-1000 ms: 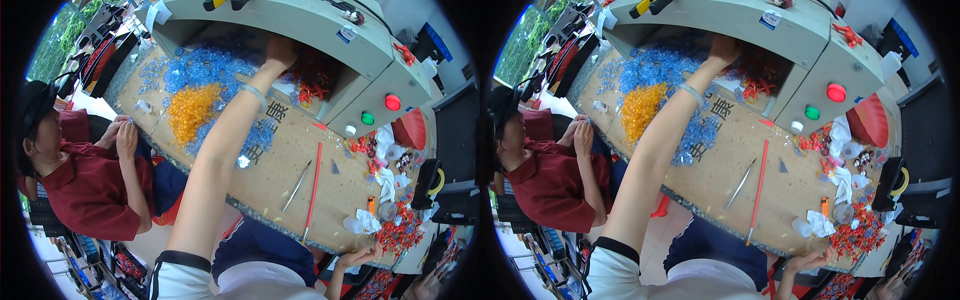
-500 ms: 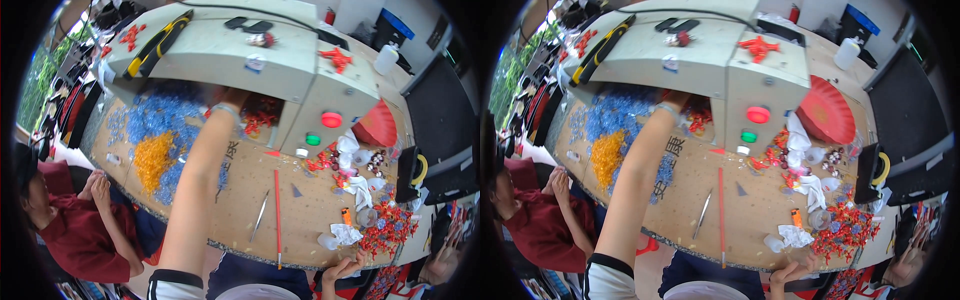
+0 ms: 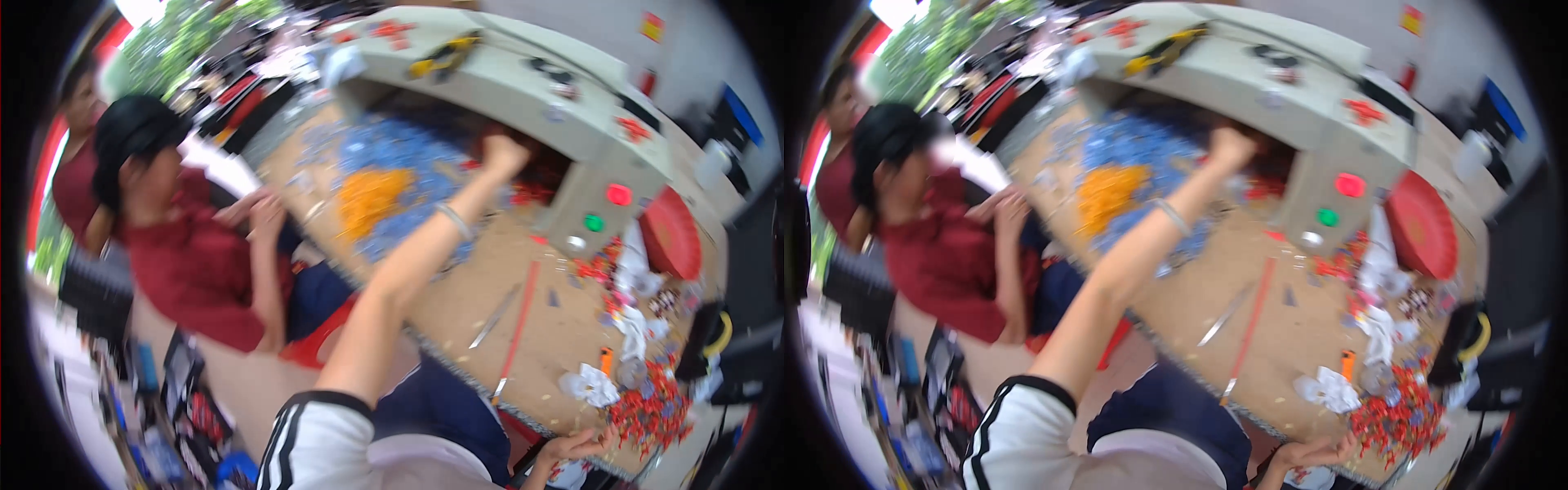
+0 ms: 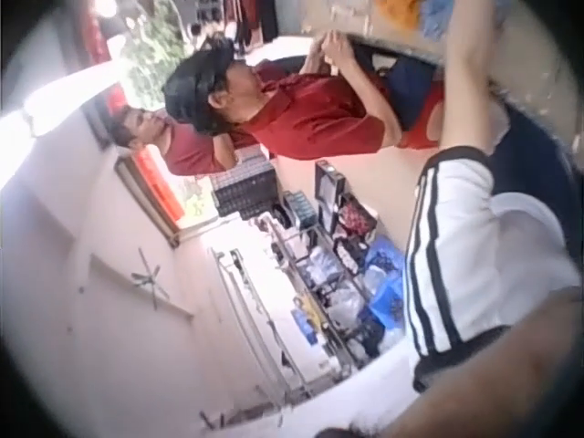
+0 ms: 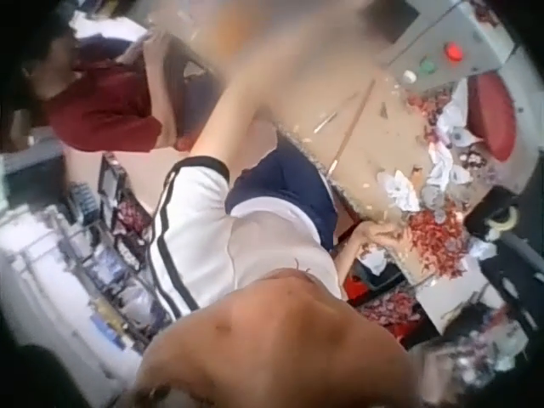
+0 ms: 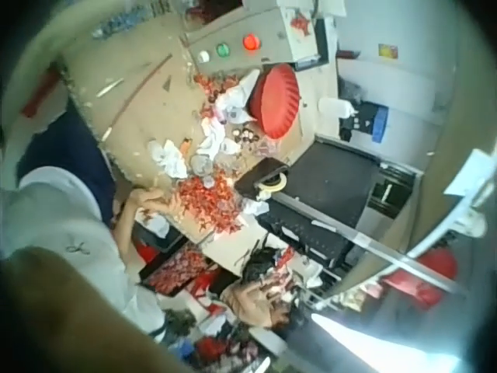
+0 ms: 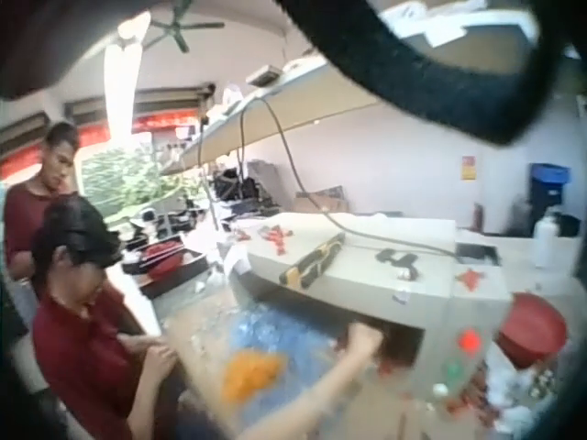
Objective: The person assembles plastic toy figures by fitting components together by hand and applying glue with a squeeze bottle.
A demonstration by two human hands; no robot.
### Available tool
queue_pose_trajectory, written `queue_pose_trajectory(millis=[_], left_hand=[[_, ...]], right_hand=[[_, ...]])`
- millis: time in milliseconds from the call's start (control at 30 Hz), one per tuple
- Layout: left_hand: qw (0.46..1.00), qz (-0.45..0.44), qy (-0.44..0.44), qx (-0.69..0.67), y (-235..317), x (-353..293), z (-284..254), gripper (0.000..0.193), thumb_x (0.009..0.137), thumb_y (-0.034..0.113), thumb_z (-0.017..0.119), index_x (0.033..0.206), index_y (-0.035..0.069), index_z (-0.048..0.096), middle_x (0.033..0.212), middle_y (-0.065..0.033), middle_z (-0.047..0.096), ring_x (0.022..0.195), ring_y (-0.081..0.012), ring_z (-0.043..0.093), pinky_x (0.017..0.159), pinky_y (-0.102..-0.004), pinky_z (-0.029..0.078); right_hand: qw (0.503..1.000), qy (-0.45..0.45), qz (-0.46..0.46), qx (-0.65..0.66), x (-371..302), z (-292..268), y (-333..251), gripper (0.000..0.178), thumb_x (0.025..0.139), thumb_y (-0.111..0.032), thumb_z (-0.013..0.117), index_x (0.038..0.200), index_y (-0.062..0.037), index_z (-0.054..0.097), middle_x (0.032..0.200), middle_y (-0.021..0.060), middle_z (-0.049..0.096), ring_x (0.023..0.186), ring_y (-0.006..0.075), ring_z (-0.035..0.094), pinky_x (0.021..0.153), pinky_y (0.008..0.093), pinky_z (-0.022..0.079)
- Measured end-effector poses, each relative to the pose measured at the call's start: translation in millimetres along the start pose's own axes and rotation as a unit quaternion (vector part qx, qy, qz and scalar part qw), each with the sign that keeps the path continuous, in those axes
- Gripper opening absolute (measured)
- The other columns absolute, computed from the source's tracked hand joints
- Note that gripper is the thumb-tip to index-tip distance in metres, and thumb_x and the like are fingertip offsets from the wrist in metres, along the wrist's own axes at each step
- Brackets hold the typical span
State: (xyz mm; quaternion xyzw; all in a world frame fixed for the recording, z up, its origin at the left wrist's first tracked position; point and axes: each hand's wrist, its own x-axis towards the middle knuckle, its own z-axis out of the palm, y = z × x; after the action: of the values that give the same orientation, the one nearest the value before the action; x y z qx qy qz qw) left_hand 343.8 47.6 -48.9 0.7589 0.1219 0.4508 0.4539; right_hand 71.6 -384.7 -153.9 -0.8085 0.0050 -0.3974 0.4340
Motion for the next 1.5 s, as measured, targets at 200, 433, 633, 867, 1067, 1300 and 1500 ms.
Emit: queue_pose_trajectory(millis=[200,433,633,867,1067,1300,1500], left_hand=[[0.959,0.000,-0.278,-0.048,111,-133,-141,0.029,0.073,0.005,0.061,0.102,0.003,0.057,0.074,-0.0115,0.058,0.069,-0.0182,0.059,0.061,-0.0346,0.047],[0.886,-0.169,-0.429,-0.045,191,-276,-241,0.041,0.085,0.004,0.056,0.122,0.002,0.040,0.071,-0.0196,0.059,0.068,-0.0383,0.063,0.060,-0.0436,0.048],[0.922,-0.190,-0.338,0.006,173,-309,-270,0.051,0.084,0.001,0.057,0.129,-0.002,0.035,0.096,-0.0266,0.061,0.084,-0.0425,0.063,0.067,-0.0431,0.052],[0.905,-0.335,-0.109,-0.239,150,-315,-289,0.018,0.087,0.001,0.062,0.104,-0.006,0.060,0.093,-0.0081,0.062,0.074,-0.0103,0.063,0.066,-0.0217,0.049],[0.837,-0.407,-0.101,-0.352,145,-327,-266,0.017,0.093,0.003,0.057,0.106,-0.007,0.061,0.096,-0.0060,0.061,0.084,-0.0111,0.060,0.072,-0.0248,0.050],[0.815,-0.456,-0.153,-0.323,150,-327,-261,0.022,0.094,0.010,0.056,0.105,-0.007,0.062,0.090,-0.0104,0.066,0.072,-0.0143,0.063,0.066,-0.0263,0.052],[0.829,-0.448,-0.172,-0.286,148,-331,-259,0.018,0.092,0.008,0.056,0.097,-0.007,0.064,0.082,-0.0100,0.066,0.063,-0.0127,0.061,0.056,-0.0232,0.047]], right_hand=[[0.998,0.033,-0.038,0.047,5,-2,-5,0.033,0.094,-0.010,0.049,0.122,0.0067,0.044,0.123,0.0209,0.046,0.118,0.0317,0.044,0.102,0.0432,0.032],[0.890,-0.377,-0.014,0.255,-29,-18,-157,0.040,0.087,0.003,0.056,0.125,0.0031,0.044,0.120,0.0168,0.049,0.112,0.0235,0.048,0.100,0.0377,0.036],[0.722,-0.583,0.209,0.308,-60,32,-180,0.033,0.090,0.000,0.059,0.120,0.0078,0.050,0.116,0.0180,0.058,0.100,0.0193,0.061,0.086,0.0299,0.051],[0.555,-0.593,0.404,0.421,-52,63,-237,0.026,0.086,-0.001,0.064,0.107,0.0018,0.051,0.097,0.0122,0.063,0.075,0.0155,0.064,0.066,0.0259,0.053],[0.613,-0.573,0.372,0.396,-59,55,-207,0.025,0.087,-0.001,0.065,0.108,0.0020,0.051,0.092,0.0108,0.064,0.074,0.0120,0.064,0.066,0.0246,0.052],[0.697,-0.551,0.298,0.349,-35,55,-192,0.023,0.086,-0.005,0.067,0.107,0.0028,0.060,0.089,0.0035,0.063,0.076,0.0048,0.057,0.070,0.0192,0.046],[0.726,-0.598,0.152,0.304,-31,67,-190,0.014,0.085,-0.008,0.068,0.094,0.0023,0.068,0.078,0.0032,0.062,0.066,0.0068,0.051,0.061,0.0212,0.041]])
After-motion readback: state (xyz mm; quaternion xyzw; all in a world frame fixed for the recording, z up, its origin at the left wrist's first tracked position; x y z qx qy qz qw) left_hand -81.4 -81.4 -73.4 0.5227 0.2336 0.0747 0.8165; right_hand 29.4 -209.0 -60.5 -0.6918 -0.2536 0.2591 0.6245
